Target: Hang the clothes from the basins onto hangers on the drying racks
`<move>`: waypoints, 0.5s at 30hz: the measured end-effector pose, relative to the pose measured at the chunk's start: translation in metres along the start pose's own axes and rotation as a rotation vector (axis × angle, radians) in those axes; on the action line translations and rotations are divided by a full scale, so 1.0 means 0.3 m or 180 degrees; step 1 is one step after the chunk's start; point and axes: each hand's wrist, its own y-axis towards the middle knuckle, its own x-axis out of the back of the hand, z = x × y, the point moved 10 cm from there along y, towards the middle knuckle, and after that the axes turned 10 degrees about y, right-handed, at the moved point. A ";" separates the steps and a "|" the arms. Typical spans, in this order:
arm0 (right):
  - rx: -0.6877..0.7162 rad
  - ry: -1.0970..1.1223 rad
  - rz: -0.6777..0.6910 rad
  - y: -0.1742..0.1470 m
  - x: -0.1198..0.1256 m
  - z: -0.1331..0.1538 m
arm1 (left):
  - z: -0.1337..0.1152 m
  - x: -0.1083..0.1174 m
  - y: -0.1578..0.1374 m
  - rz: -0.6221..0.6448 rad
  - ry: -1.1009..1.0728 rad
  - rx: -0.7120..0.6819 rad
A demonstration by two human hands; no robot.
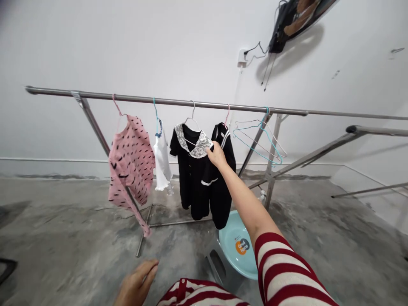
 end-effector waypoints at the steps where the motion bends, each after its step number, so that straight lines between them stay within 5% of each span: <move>1: -0.0112 0.0115 0.0050 -0.009 -0.034 -0.001 | 0.005 -0.001 -0.013 0.0040 -0.0004 0.0048; 6: 0.0045 0.0566 0.0218 -0.077 -0.136 0.101 | -0.004 0.089 -0.018 0.0065 -0.0306 0.0164; 12: 0.0286 0.0507 -0.0118 -0.401 -0.144 0.123 | -0.187 0.526 0.065 -0.0541 -0.1116 -0.0486; 15: 0.0141 0.0189 0.0670 -0.687 -0.252 0.032 | -0.230 0.674 -0.007 -0.0811 -0.0730 -0.0464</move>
